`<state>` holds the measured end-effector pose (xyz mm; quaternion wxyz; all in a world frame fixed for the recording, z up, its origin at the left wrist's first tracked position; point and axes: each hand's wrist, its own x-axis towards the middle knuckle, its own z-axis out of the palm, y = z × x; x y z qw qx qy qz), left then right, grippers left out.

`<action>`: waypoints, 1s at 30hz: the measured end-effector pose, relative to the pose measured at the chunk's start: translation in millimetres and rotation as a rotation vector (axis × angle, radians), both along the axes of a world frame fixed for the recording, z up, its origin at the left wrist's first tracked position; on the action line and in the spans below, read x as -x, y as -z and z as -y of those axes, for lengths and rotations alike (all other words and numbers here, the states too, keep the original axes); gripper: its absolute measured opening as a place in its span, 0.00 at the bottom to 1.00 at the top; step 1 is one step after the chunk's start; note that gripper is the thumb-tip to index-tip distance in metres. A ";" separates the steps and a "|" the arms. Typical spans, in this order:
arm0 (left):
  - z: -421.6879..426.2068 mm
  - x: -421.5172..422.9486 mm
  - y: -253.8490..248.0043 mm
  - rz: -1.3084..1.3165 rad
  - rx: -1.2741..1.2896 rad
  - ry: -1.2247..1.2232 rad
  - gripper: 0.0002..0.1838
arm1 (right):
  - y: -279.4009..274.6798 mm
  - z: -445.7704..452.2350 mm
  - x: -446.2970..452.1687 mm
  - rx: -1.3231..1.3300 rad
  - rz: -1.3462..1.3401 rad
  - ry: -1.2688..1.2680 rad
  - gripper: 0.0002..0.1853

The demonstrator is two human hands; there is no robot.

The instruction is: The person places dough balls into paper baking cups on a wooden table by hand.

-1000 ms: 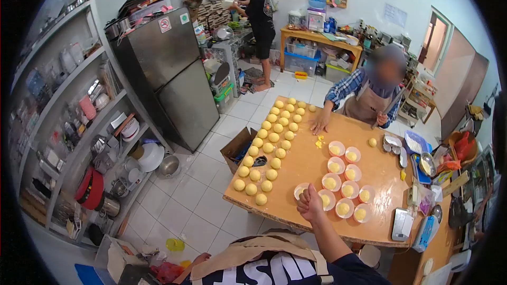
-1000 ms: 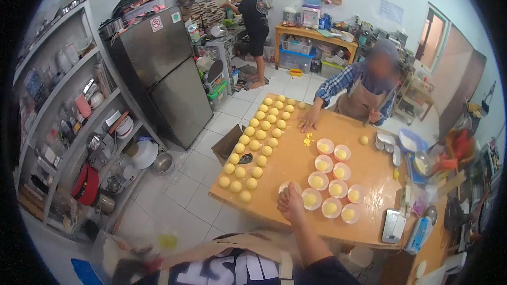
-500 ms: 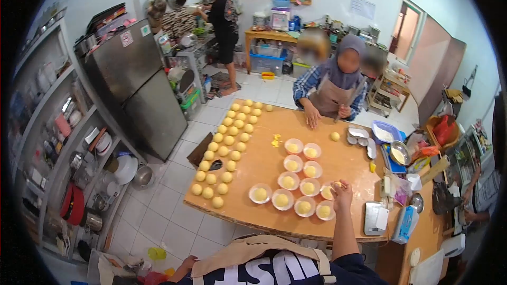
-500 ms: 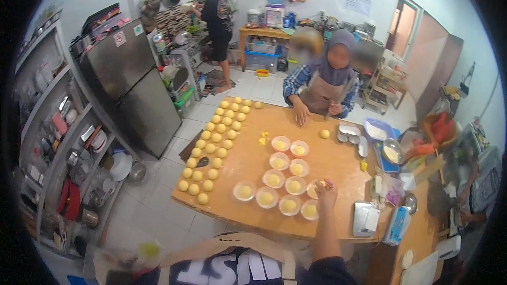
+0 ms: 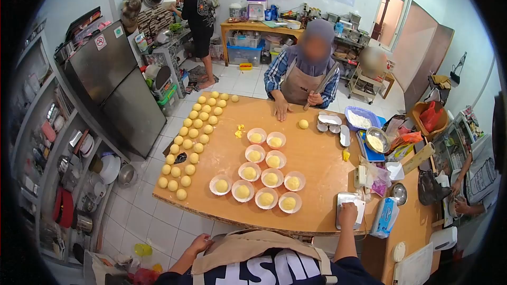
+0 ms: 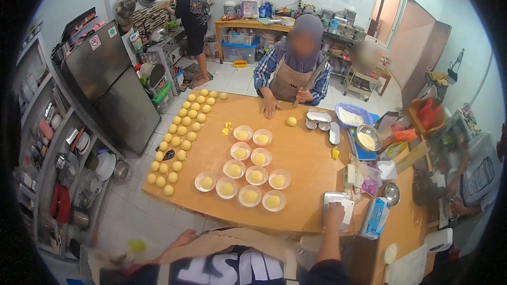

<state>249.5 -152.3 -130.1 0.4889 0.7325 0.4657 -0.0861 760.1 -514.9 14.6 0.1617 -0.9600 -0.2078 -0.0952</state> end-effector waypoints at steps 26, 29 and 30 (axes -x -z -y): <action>28.7 115.7 7.7 -0.123 0.029 -0.230 0.37 | -43.9 -74.3 -8.5 -0.090 -0.008 0.059 0.17; 18.8 145.3 48.9 -0.221 0.071 -0.260 0.37 | -31.3 -103.6 -3.4 -0.130 0.028 -0.043 0.18; 16.9 154.6 50.7 -0.236 0.109 -0.291 0.37 | -31.2 -117.5 2.9 -0.132 0.037 -0.072 0.18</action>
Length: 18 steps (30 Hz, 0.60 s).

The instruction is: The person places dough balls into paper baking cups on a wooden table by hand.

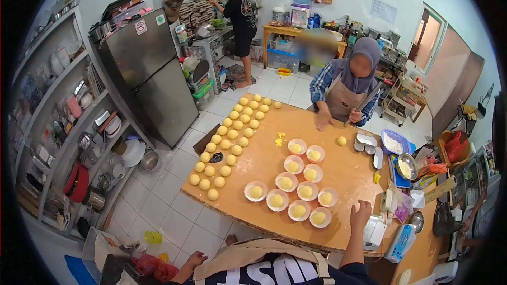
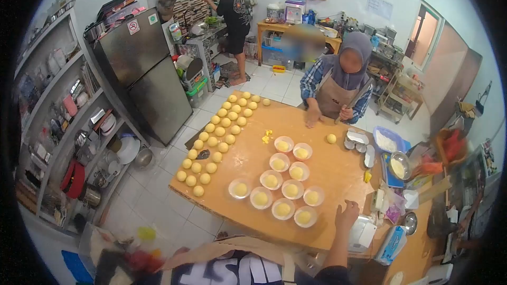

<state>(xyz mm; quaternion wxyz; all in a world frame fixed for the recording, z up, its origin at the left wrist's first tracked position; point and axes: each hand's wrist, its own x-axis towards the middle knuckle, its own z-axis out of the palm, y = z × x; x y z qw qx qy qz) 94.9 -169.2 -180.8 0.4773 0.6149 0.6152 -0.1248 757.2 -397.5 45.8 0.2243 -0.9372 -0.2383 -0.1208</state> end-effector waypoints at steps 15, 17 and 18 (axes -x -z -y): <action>-156.4 94.9 -39.0 0.033 -0.190 0.201 0.35 | 45.2 -77.1 140.6 -0.140 0.040 0.011 0.15; -177.9 112.2 -16.1 0.114 -0.273 0.460 0.35 | 55.7 -63.2 159.6 -0.137 0.056 0.104 0.15; -179.9 108.2 -24.6 0.053 -0.232 0.424 0.34 | 58.8 -57.1 170.0 -0.127 0.061 0.148 0.15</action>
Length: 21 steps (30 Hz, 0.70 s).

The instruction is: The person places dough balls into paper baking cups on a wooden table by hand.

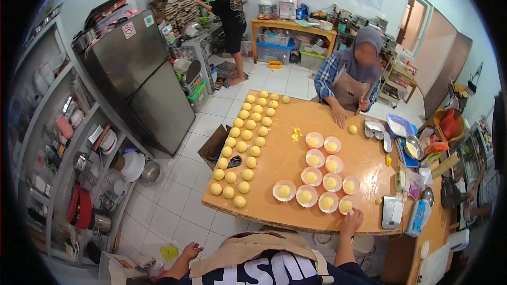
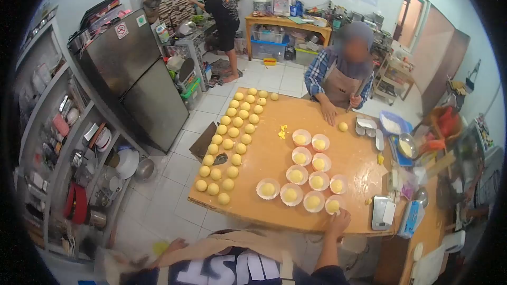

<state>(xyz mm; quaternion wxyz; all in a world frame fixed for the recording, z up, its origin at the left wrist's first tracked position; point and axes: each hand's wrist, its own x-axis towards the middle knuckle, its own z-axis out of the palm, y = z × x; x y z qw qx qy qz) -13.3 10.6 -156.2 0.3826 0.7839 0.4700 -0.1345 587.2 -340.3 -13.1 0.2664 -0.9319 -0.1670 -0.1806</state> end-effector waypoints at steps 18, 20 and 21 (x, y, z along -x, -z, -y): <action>-16.6 -31.2 -14.8 -0.093 0.183 0.111 0.33 | 51.4 9.5 8.5 -0.111 0.039 0.206 0.23; -16.8 -33.4 -8.0 -0.124 0.198 0.112 0.32 | 44.5 6.2 10.8 -0.124 0.006 0.222 0.19; -16.0 -36.3 -4.8 -0.136 0.205 0.114 0.32 | 41.7 4.4 11.8 -0.135 -0.012 0.230 0.18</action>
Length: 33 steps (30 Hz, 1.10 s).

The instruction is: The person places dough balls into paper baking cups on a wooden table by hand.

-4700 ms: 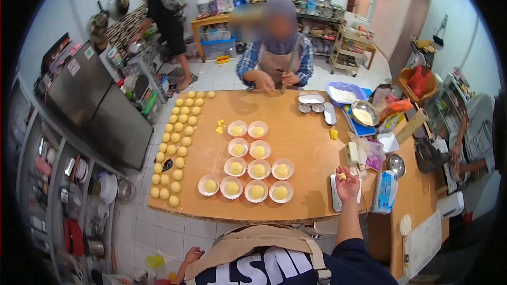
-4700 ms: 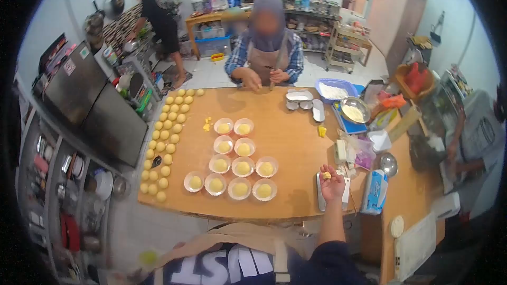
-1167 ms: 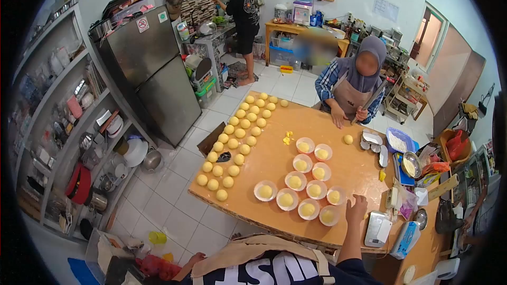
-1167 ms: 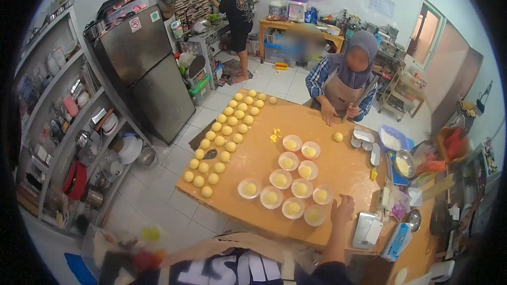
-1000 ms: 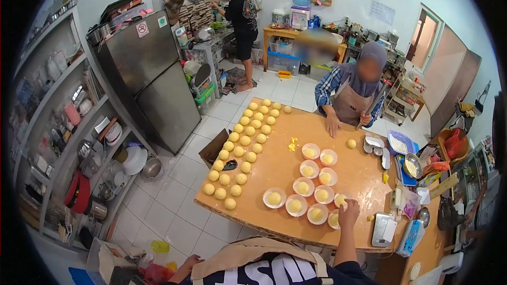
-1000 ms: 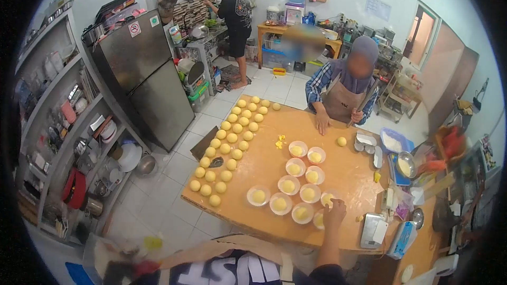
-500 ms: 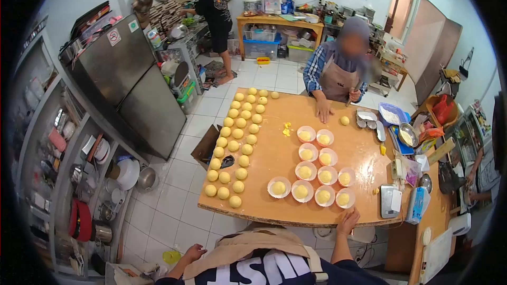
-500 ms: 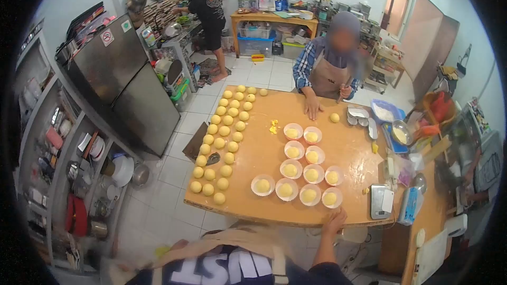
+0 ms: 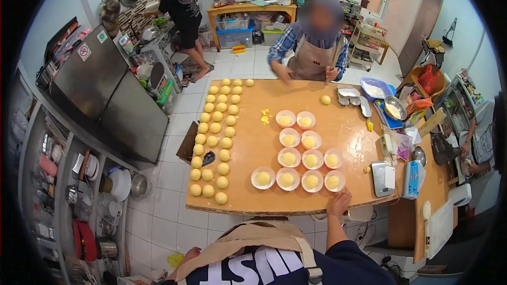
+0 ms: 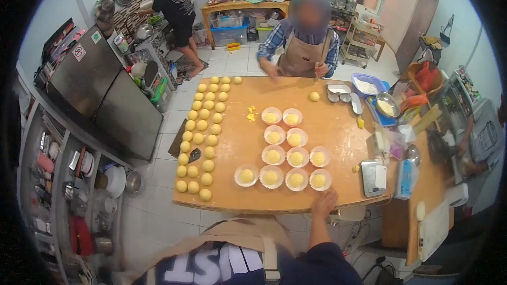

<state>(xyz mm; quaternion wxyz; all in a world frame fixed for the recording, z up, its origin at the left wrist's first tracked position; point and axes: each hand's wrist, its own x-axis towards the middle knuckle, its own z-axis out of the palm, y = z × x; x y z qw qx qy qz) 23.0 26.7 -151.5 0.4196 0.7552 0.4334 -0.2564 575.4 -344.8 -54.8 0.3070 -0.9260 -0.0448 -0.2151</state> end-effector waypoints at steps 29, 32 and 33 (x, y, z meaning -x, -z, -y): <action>175.7 -215.0 -24.2 0.292 -0.046 -0.216 0.28 | -14.9 91.5 -133.4 -0.590 -1.199 -0.463 0.10; 188.0 -175.8 -36.4 0.128 -0.193 -0.237 0.27 | -8.6 88.8 -137.3 -0.542 -1.211 -0.496 0.09; 190.3 -162.4 -36.3 0.121 -0.204 -0.226 0.27 | -8.2 86.9 -137.9 -0.558 -1.237 -0.488 0.09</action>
